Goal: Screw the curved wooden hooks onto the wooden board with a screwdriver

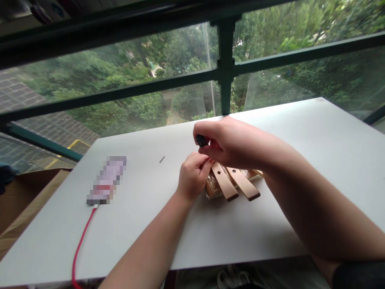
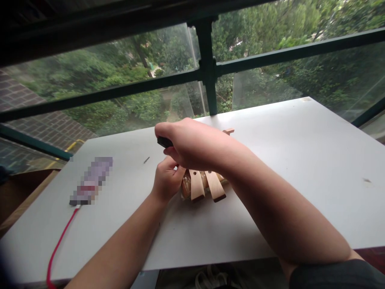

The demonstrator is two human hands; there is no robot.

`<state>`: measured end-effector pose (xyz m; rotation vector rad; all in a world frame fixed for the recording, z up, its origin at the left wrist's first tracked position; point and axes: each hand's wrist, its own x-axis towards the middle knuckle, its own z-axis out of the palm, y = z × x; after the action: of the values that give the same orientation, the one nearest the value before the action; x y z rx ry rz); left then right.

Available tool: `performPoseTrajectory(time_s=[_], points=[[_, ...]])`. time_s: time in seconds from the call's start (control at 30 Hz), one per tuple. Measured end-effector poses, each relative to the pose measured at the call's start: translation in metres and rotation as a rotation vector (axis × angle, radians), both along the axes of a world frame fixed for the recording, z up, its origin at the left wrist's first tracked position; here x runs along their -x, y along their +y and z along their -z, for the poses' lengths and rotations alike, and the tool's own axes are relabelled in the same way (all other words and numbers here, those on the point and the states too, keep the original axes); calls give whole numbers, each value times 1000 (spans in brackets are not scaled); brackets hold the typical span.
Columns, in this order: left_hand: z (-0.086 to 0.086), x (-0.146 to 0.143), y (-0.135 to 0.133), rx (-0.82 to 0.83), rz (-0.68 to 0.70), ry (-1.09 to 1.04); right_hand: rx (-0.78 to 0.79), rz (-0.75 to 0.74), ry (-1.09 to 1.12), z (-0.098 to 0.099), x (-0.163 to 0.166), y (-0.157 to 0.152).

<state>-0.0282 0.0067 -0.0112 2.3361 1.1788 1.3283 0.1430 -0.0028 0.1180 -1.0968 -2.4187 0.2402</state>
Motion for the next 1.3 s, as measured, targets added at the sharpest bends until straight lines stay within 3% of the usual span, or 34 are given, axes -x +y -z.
performPoseTrajectory(time_s=[0.43,0.7,1.07,1.3], points=[[-1,-2,-2,22,9,2,-99,143,5,5,5,4],[0,0,0,61,15,-1,47,-133,60,-4,-6,-5],[-3,-6,-6,69,16,-7,-73,107,51,-11,-3,-2],[0,-3,-3,36,-23,-6,-55,108,54,-5,6,-2]])
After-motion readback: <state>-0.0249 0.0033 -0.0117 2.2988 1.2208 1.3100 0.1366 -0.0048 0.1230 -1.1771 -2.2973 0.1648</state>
